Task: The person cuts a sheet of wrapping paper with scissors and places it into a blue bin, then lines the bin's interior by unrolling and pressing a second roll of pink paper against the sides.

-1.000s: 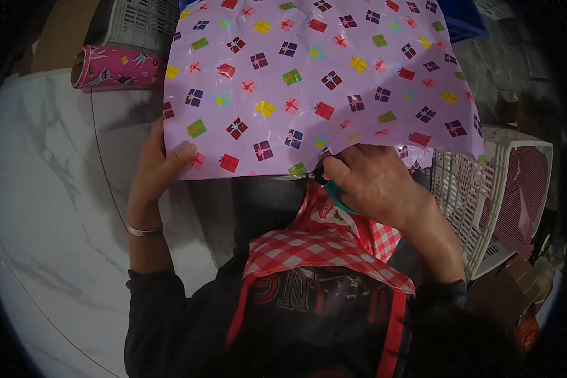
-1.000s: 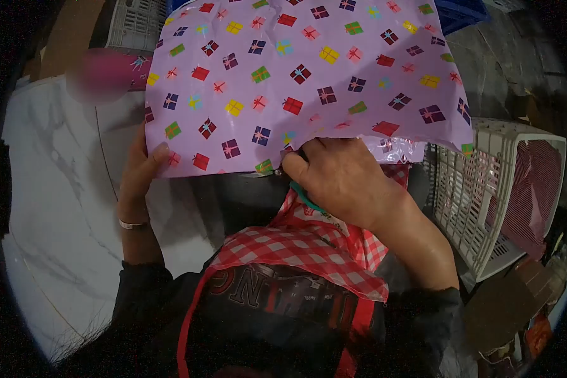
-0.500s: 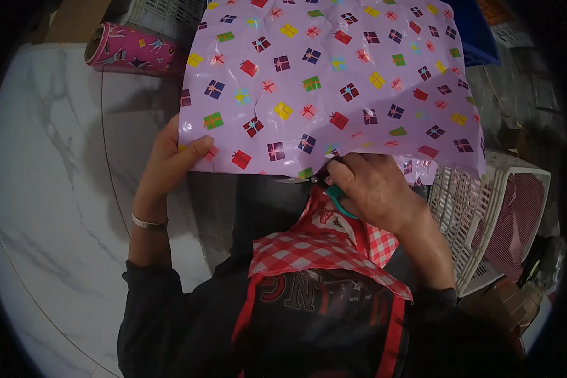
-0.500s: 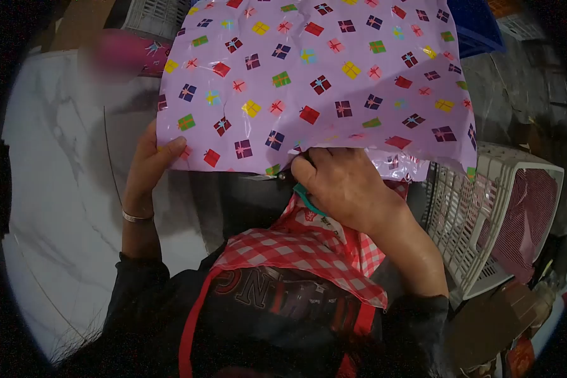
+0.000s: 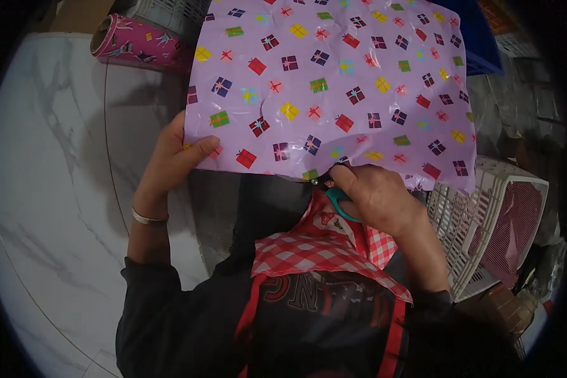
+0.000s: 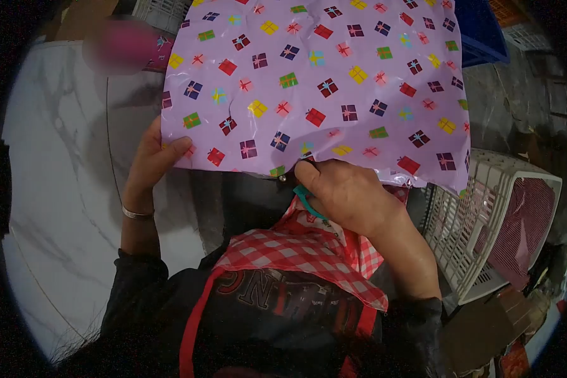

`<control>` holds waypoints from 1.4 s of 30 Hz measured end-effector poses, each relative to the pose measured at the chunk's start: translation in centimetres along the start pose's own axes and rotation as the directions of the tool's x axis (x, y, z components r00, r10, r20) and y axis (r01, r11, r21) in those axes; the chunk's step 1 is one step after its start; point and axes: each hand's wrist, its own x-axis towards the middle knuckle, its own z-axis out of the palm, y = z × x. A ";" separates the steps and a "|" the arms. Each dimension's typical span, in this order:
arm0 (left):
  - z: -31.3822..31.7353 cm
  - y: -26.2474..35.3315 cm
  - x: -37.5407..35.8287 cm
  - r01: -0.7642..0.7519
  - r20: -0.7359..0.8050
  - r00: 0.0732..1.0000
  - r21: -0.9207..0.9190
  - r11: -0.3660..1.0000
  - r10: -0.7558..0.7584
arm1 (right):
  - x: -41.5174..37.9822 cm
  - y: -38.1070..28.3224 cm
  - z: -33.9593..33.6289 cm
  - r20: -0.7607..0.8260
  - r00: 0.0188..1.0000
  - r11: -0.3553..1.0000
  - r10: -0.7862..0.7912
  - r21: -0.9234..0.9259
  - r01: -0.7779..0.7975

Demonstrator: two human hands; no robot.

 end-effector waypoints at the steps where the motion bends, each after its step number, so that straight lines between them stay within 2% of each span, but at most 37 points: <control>1: -0.1 0.0 0.0 0.001 0.000 1.000 -0.001 1.000 -0.001 | 0.0 -0.1 0.0 0.002 1.000 1.000 0.000 0.000 0.000; 4: -0.2 0.0 0.0 -0.002 0.007 1.000 0.030 1.000 0.001 | 0.2 -0.3 0.4 -0.019 1.000 1.000 0.006 -0.030 -0.007; 6: -0.2 -0.1 -0.1 0.014 0.016 1.000 0.031 0.999 -0.015 | 0.5 -0.3 1.0 -0.129 0.990 0.984 -0.059 -0.173 0.036; 10: 0.3 0.1 -0.3 -0.002 -0.006 1.000 0.038 0.999 0.002 | 1.4 -1.2 0.7 -0.198 0.976 0.984 -0.095 -0.168 0.062; 12: 0.5 0.0 -0.3 0.012 -0.008 1.000 0.041 0.999 -0.011 | 1.7 -1.3 0.8 -0.249 0.954 0.961 -0.168 -0.256 0.102; 15: 0.3 0.2 -0.4 0.047 0.006 0.999 0.050 0.998 -0.048 | 1.7 -1.3 0.6 -0.266 0.945 0.950 -0.191 -0.293 0.109; 19: 0.2 0.1 -0.3 0.042 0.013 0.999 0.011 0.999 -0.042 | 1.0 -1.2 0.3 -0.164 0.980 0.980 -0.113 -0.184 0.082; 21: 0.1 0.2 -0.2 0.039 0.025 0.999 0.002 0.999 -0.039 | 0.9 -1.1 0.4 -0.101 0.993 0.996 -0.069 -0.067 0.062; 24: 0.4 0.7 -0.3 -0.019 0.036 0.999 0.088 0.996 0.016 | 0.8 -0.7 0.9 -0.123 0.989 0.995 -0.077 -0.077 0.068; 28: 0.7 1.1 -0.3 0.040 0.031 0.999 0.096 0.995 -0.043 | 1.4 -1.5 0.8 -0.157 0.984 0.992 -0.085 -0.101 0.069; 31: 0.7 0.8 -0.4 0.035 0.034 0.999 0.078 0.996 -0.037 | 1.5 -1.3 0.9 -0.183 0.980 0.995 -0.078 -0.080 0.064; 34: 0.4 0.8 -0.3 0.085 0.043 0.995 0.009 0.996 -0.086 | 1.6 -0.8 0.8 -0.182 0.974 0.989 -0.137 -0.084 0.124; 36: 0.2 0.5 -0.4 0.040 0.038 0.998 0.127 0.991 -0.045 | 1.4 -0.6 0.8 -0.144 0.978 0.985 -0.148 -0.106 0.133; 37: 0.0 0.0 -0.7 0.040 0.036 0.998 0.126 0.991 -0.045 | 1.4 -0.6 0.8 -0.143 0.978 0.985 -0.150 -0.107 0.136; 39: 0.0 -2.2 -1.8 -0.060 -0.063 0.997 -0.165 0.985 0.051 | 1.2 -0.5 0.8 -0.093 0.990 0.994 -0.104 -0.038 0.100; 40: 0.7 -3.8 -2.5 -0.063 -0.065 0.996 -0.164 0.985 0.053 | 1.2 -0.5 0.8 -0.094 0.990 0.994 -0.106 -0.039 0.103; 41: 1.7 -5.4 -3.4 -0.084 -0.087 0.995 -0.435 0.896 0.051 | 1.2 -0.4 0.8 -0.099 0.990 0.995 -0.100 -0.032 0.098; 42: 2.6 -6.1 -3.9 -0.108 -0.110 0.993 -0.672 0.733 0.046 | 1.2 -0.4 0.8 -0.103 0.990 0.995 -0.096 -0.028 0.094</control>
